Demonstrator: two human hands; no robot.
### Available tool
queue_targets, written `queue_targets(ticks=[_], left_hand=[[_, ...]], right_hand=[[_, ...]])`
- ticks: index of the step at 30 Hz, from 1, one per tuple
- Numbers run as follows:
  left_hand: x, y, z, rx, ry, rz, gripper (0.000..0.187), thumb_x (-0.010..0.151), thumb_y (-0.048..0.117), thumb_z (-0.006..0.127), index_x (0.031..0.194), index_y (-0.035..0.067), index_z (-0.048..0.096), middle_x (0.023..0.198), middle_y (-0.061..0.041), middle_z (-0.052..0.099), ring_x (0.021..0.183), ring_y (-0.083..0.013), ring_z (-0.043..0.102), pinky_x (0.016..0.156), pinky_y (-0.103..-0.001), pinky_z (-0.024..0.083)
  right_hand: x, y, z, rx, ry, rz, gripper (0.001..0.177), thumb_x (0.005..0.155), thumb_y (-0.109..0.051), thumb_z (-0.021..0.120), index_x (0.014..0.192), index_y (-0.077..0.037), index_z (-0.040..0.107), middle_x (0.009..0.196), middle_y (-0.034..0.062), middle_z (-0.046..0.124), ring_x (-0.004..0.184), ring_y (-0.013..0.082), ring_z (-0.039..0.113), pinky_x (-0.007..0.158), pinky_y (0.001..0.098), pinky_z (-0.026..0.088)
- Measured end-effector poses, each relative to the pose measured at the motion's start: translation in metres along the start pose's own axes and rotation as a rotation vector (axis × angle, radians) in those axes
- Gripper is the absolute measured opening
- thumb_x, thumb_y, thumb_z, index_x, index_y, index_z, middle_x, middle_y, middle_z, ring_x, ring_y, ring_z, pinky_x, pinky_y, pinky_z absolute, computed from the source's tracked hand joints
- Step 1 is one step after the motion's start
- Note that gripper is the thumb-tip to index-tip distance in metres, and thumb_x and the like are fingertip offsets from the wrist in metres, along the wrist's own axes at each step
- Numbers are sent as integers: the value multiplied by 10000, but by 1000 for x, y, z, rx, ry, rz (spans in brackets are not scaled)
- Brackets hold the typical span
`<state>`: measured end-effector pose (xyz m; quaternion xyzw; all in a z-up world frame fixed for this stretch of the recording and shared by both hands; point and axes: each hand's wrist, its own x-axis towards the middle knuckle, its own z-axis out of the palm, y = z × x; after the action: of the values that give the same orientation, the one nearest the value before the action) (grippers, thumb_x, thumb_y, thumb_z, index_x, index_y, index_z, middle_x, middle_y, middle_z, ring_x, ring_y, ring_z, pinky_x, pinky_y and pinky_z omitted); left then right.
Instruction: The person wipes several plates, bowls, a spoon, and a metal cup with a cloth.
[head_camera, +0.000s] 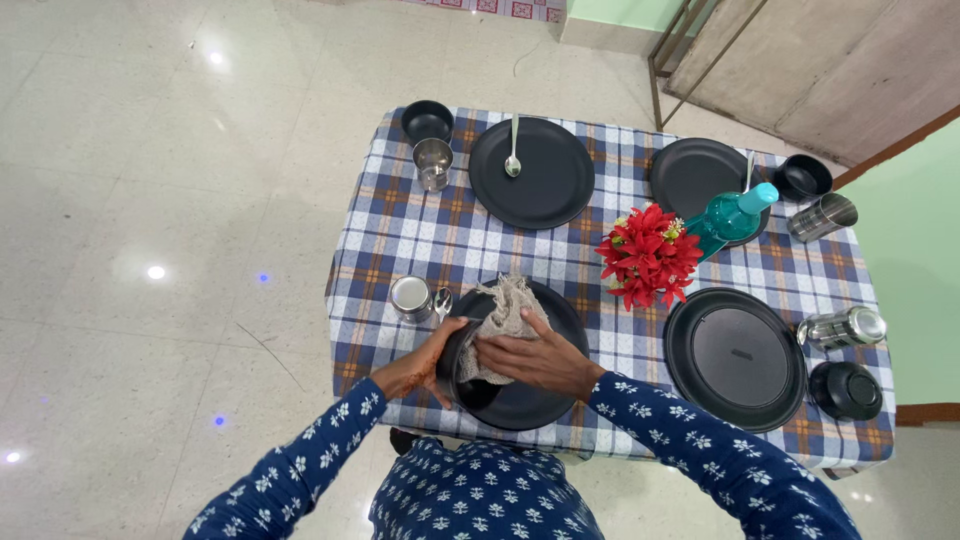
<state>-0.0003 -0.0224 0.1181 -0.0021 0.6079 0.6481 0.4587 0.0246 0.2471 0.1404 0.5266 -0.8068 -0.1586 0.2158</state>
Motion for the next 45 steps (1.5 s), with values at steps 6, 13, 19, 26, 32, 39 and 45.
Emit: queue_targets(ticks=[6,13,19,26,32,39,45], left_hand=[[-27,34,16,84,240,312,838,865,679,433,1463,92,460,1282,-275,655,1019,-359,742,760,-463,607],[-76,32,55,360,315,896,759,905,569,555,1490,87,510,1367,-189,642,1238,-308,654,1021,-414,500],[-64,17,46,467,299,1251,918,862,675,601,1585,144,406,1537,-214,448,1389,-410,566,1123,-505,507],[-56,-11,39,533,411,1310,895,891,648,650,1584,141,395,1588,-219,428,1469,-440,507,1192,-524,486],[-8,-34,21,-195,260,884,844,942,622,568,1534,30,459,1452,-188,537,1359,-288,526,1135,-392,407],[22,-67,-7,-539,268,325,801,911,628,481,1430,20,530,1248,-126,672,1103,-215,686,879,-318,578],[-5,-40,7,-438,186,55,873,807,763,402,1358,93,493,1161,-196,683,938,-375,732,500,-459,639]], right_hand=[[54,-48,-29,427,-74,526,576,889,-98,662,1423,-25,457,1538,171,417,1521,323,305,1128,567,269],[39,-55,-59,1718,-37,722,672,781,33,564,1432,29,397,1319,255,514,1275,333,553,1039,473,483],[30,-18,-89,2546,222,1173,803,641,116,584,1423,67,406,968,222,717,756,304,753,687,433,644],[60,-32,-95,2885,597,1155,657,716,69,587,1349,135,421,1024,262,688,780,329,727,701,407,615],[79,-61,-91,1291,202,649,722,746,16,585,1444,15,402,1418,159,444,1379,349,404,1117,510,369],[42,-30,-35,192,-214,112,544,969,-180,561,1498,-204,436,1570,43,372,1488,213,292,784,397,444],[37,-10,-12,-58,-143,-35,767,876,-239,577,1580,-312,279,1673,-37,235,1529,216,161,944,366,494]])
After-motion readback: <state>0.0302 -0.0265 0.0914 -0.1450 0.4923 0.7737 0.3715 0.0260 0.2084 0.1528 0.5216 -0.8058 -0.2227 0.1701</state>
